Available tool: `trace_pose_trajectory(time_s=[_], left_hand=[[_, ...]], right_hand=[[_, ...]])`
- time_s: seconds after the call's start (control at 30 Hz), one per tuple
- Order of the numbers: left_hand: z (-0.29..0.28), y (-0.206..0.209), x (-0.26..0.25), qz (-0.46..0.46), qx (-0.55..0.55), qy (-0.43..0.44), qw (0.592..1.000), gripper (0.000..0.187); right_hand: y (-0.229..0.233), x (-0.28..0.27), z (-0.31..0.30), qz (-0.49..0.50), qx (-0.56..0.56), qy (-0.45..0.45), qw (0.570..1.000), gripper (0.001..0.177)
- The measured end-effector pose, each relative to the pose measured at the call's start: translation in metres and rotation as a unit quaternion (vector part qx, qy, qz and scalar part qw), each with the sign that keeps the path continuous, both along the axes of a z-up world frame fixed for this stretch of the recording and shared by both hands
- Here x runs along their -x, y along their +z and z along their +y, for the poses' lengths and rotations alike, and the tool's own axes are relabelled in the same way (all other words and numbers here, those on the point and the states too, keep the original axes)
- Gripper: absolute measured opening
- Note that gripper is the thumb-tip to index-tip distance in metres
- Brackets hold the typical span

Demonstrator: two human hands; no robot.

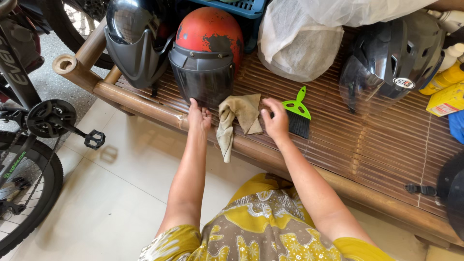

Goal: The person wipes a red motorcycle helmet with a cloth, then uses a small brush to sweep a bamboo bench and dust off a white cloth bag. The person places the bag on a bicycle seat and brushes the bag and bicycle frame.

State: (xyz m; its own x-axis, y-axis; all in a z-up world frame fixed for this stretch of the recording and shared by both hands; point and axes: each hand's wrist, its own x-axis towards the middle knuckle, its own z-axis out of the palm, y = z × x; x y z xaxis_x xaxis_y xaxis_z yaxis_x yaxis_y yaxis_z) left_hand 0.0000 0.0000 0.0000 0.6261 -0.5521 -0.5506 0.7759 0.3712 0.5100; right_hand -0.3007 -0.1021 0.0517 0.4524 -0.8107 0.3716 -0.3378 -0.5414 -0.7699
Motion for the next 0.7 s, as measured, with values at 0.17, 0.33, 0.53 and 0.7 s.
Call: trace_pose_trajectory(time_s=[0.17, 0.33, 0.53, 0.7], left_hand=[[0.016, 0.025, 0.091, -0.02, 0.08, -0.085, 0.993, 0.039], [0.043, 0.038, 0.199, 0.024, 0.078, -0.272, 0.959, 0.061], [0.077, 0.03, 0.196, 0.006, 0.205, -0.286, 0.936, 0.077], [0.097, 0.035, 0.111, 0.058, 0.297, -0.242, 0.922, 0.104]], right_hand=[[0.022, -0.032, 0.003, -0.204, -0.364, 0.032, 0.908, 0.048], [0.025, -0.022, -0.002, -0.333, -0.555, -0.052, 0.761, 0.057], [-0.026, 0.031, -0.019, -0.392, -0.57, -0.005, 0.722, 0.048], [-0.033, 0.035, -0.026, -0.432, -0.651, 0.034, 0.623, 0.043]])
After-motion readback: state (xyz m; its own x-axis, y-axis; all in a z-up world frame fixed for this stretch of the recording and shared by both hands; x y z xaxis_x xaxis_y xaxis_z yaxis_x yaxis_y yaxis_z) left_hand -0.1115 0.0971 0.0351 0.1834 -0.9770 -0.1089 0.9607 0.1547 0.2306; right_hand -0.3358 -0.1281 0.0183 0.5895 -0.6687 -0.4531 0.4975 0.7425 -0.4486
